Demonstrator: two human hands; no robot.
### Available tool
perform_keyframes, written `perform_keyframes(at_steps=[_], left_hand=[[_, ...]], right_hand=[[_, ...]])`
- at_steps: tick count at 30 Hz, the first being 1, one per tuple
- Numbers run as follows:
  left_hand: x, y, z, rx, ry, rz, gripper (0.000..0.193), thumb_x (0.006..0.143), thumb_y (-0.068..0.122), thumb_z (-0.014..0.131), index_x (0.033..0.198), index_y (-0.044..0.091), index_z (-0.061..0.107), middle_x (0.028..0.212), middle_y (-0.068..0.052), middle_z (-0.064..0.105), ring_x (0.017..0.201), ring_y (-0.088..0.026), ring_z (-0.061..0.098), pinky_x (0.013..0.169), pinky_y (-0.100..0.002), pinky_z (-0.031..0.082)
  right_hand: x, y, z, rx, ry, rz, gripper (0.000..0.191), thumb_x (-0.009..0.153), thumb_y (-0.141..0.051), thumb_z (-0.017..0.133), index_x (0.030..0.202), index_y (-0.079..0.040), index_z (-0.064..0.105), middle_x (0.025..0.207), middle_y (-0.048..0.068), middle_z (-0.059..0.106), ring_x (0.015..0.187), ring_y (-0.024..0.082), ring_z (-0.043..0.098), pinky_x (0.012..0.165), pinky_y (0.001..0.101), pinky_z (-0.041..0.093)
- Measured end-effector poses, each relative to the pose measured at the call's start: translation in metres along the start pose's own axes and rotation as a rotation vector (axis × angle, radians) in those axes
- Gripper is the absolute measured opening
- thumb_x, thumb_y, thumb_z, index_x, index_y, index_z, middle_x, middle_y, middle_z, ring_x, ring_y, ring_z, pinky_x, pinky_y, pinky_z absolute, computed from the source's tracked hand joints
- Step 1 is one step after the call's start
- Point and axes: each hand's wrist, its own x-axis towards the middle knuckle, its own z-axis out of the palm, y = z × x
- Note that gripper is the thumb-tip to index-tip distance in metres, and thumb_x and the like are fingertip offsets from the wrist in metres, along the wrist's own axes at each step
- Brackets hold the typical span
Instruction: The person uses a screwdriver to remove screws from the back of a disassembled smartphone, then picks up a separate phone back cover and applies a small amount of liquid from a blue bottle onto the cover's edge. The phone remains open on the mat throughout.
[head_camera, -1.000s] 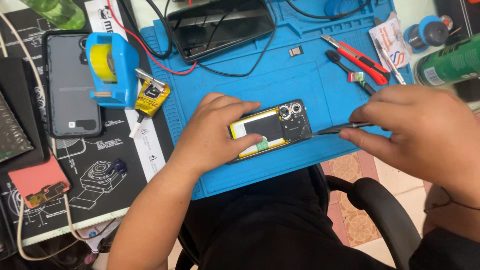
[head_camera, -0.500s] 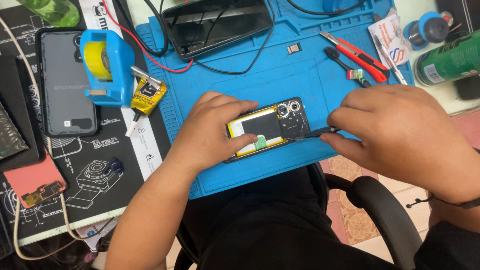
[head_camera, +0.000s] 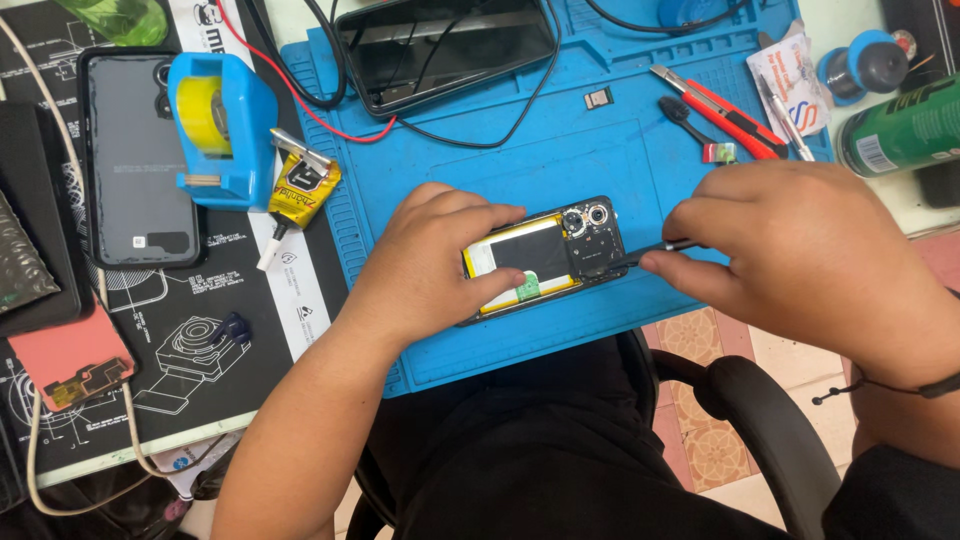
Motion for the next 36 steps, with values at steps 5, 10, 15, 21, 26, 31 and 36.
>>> perform_keyframes(at_steps=[5, 10, 15, 21, 26, 31, 36], left_hand=[[-0.002, 0.0, 0.0, -0.059, 0.058, 0.057, 0.04, 0.08, 0.026, 0.086, 0.115, 0.011, 0.076, 0.105, -0.004, 0.073, 0.106, -0.027, 0.06, 0.095, -0.039, 0.048], [-0.003, 0.002, -0.001, -0.313, 0.031, 0.084, 0.034, 0.084, 0.027, 0.084, 0.112, 0.01, 0.077, 0.104, -0.005, 0.074, 0.105, -0.022, 0.065, 0.088, -0.033, 0.054], [-0.001, 0.005, 0.001, -0.349, -0.039, -0.016, 0.024, 0.085, 0.027, 0.083, 0.103, 0.012, 0.08, 0.095, -0.004, 0.076, 0.09, -0.018, 0.069, 0.078, -0.03, 0.055], [0.001, 0.006, 0.004, -0.352, -0.019, -0.06, 0.02, 0.083, 0.026, 0.083, 0.096, 0.011, 0.08, 0.088, -0.003, 0.076, 0.081, -0.017, 0.069, 0.071, -0.029, 0.054], [0.001, 0.006, 0.004, -0.373, -0.023, -0.061, 0.019, 0.085, 0.026, 0.082, 0.098, 0.012, 0.08, 0.087, -0.003, 0.076, 0.08, -0.014, 0.068, 0.071, -0.028, 0.054], [0.001, 0.007, 0.003, -0.398, -0.007, -0.125, 0.018, 0.082, 0.027, 0.085, 0.089, 0.011, 0.08, 0.083, -0.002, 0.074, 0.075, -0.012, 0.065, 0.068, -0.026, 0.052], [0.002, 0.008, 0.002, -0.405, 0.003, -0.157, 0.019, 0.077, 0.027, 0.088, 0.085, 0.011, 0.08, 0.08, -0.002, 0.073, 0.073, -0.012, 0.062, 0.066, -0.026, 0.051]], right_hand=[[-0.008, 0.01, 0.005, 0.117, 0.08, 0.105, 0.022, 0.073, -0.028, 0.086, 0.078, -0.008, 0.077, 0.061, 0.006, 0.058, 0.054, 0.024, 0.056, 0.048, 0.0371, 0.041], [-0.024, 0.01, 0.027, 0.517, 0.211, 0.321, 0.019, 0.084, -0.021, 0.082, 0.09, -0.004, 0.074, 0.074, 0.003, 0.062, 0.062, 0.011, 0.056, 0.056, 0.0268, 0.042], [-0.033, 0.007, 0.061, 0.708, 0.276, 0.418, 0.017, 0.087, -0.016, 0.081, 0.087, -0.001, 0.073, 0.076, 0.002, 0.064, 0.069, 0.01, 0.055, 0.061, 0.0259, 0.04], [-0.036, 0.004, 0.078, 0.819, 0.301, 0.438, 0.015, 0.088, -0.015, 0.08, 0.087, -0.002, 0.073, 0.077, 0.002, 0.064, 0.07, 0.01, 0.055, 0.063, 0.0247, 0.041], [-0.037, 0.001, 0.084, 0.862, 0.306, 0.477, 0.015, 0.087, -0.015, 0.08, 0.088, -0.002, 0.074, 0.077, 0.002, 0.064, 0.07, 0.009, 0.054, 0.062, 0.0243, 0.041], [-0.039, -0.004, 0.091, 0.921, 0.337, 0.531, 0.015, 0.089, -0.015, 0.08, 0.09, -0.001, 0.073, 0.079, 0.0, 0.061, 0.072, 0.007, 0.051, 0.064, 0.0236, 0.039], [-0.04, -0.008, 0.096, 0.998, 0.342, 0.579, 0.013, 0.09, -0.015, 0.078, 0.091, -0.002, 0.074, 0.08, -0.002, 0.062, 0.075, 0.006, 0.051, 0.065, 0.0227, 0.039]])
